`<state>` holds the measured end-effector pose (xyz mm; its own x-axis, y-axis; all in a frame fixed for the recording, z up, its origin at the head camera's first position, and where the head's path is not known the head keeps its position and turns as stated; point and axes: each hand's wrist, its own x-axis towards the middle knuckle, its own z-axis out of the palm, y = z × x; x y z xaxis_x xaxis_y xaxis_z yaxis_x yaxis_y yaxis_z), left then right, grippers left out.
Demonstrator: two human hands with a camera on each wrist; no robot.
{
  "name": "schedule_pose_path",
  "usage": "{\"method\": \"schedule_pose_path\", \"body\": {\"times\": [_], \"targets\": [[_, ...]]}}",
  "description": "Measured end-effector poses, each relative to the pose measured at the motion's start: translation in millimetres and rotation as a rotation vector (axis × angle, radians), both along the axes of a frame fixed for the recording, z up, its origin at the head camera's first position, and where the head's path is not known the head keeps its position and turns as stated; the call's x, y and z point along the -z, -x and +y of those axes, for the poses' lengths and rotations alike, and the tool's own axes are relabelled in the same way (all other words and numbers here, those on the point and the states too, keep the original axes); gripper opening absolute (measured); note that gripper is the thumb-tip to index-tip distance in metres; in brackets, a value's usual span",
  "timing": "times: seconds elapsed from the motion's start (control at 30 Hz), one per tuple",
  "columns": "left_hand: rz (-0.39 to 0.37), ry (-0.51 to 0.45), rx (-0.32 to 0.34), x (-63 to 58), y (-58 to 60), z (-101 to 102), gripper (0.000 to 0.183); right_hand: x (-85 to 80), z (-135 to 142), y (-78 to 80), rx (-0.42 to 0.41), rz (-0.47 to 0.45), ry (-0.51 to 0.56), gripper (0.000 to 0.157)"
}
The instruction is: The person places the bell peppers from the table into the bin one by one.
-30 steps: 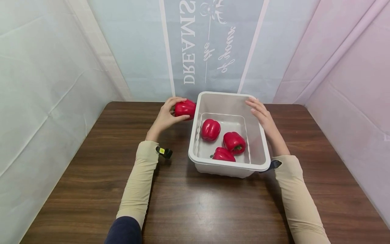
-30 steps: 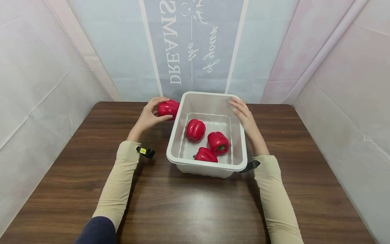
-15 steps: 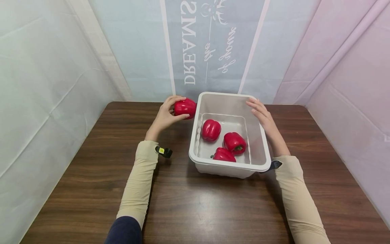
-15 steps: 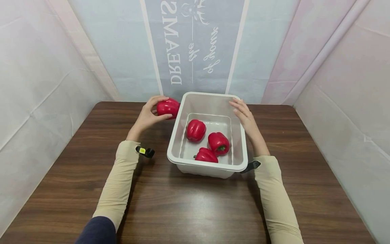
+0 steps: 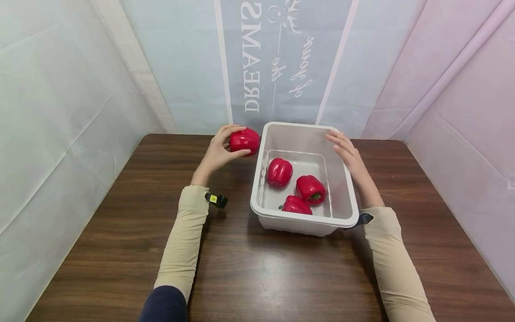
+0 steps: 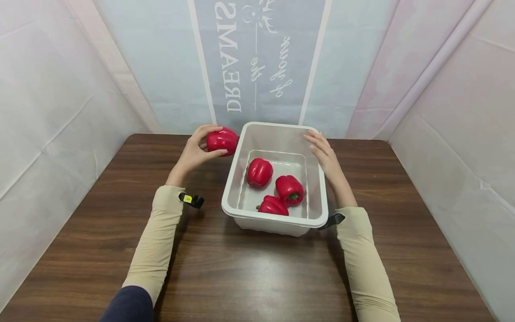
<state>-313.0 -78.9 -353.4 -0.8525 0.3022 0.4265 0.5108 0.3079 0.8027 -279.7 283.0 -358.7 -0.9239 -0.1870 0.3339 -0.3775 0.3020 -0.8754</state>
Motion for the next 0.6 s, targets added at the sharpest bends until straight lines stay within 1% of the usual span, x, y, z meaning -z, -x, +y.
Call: {"method": "schedule_pose_path", "body": {"times": [0.13, 0.4, 0.6], "targets": [[-0.006, -0.012, 0.007, -0.9, 0.0, 0.6, 0.058, -0.3, -0.1, 0.0, -0.003, 0.003, 0.001, 0.04], [0.044, -0.026, 0.017, -5.8, -2.8, 2.6, 0.056, -3.1, -1.3, -1.0, -0.009, -0.011, 0.001, 0.041], [0.06, -0.023, 0.021, -8.8, -4.5, 3.8, 0.056, -4.2, -2.0, -2.0, -0.02, -0.005, 0.006, 0.041]]}}
